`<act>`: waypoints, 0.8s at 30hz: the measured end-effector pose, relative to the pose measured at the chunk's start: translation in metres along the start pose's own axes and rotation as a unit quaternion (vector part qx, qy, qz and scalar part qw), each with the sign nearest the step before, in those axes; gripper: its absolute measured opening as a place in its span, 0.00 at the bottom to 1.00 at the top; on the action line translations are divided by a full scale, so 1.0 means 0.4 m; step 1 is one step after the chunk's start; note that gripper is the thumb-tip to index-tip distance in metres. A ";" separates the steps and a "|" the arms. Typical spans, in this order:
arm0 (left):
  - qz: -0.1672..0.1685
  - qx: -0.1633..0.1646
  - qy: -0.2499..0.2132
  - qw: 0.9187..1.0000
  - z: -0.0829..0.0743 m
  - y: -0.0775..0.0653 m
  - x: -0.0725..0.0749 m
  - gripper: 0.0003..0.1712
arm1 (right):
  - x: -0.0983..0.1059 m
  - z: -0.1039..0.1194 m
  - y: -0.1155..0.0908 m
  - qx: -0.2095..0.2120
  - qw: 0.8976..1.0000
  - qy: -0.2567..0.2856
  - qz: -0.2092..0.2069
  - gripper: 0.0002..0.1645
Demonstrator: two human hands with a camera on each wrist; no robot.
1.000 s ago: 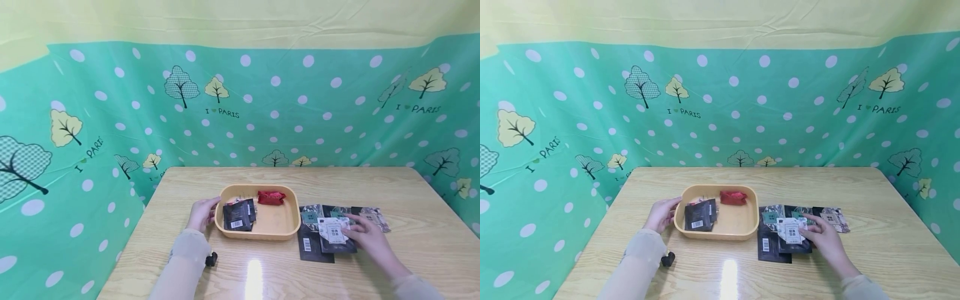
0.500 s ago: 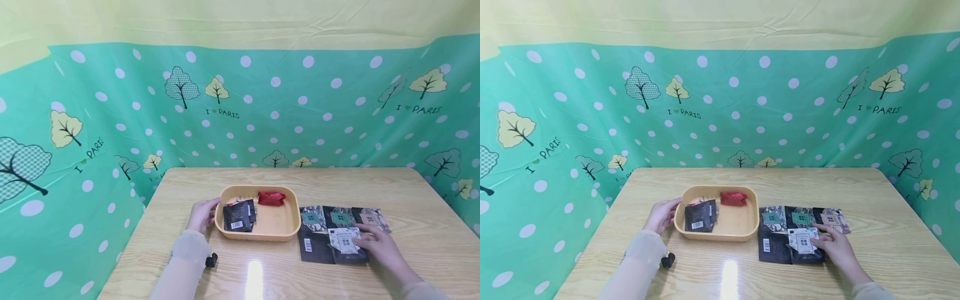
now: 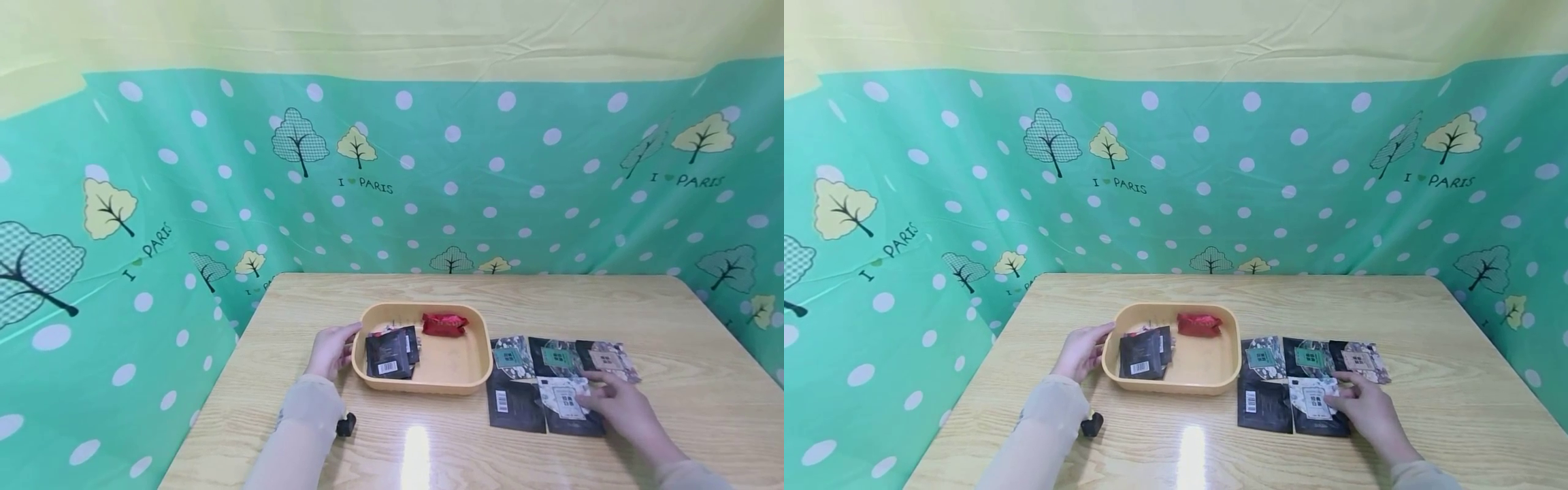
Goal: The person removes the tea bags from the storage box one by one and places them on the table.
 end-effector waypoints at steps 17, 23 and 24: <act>0.004 -0.006 0.003 1.000 -0.005 -0.005 -0.007 0.20 | 0.005 0.062 -0.025 0.037 0.998 -0.053 -0.028 0.29; 0.007 -0.006 0.000 1.000 -0.009 -0.007 -0.003 0.21 | -0.018 0.159 -0.027 0.092 0.995 -0.030 -0.039 0.19; 0.008 -0.005 -0.001 1.000 -0.009 -0.007 -0.004 0.21 | -0.023 0.175 -0.023 0.096 0.994 -0.029 -0.039 0.19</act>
Point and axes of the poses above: each hand's wrist, its own y-axis towards the middle knuckle, its own x-axis out of the back of the hand, z = x × y, the point moved 9 cm from there along y, towards the middle knuckle, and after that the axes turned 11 degrees about y, right-handed, at the moved point
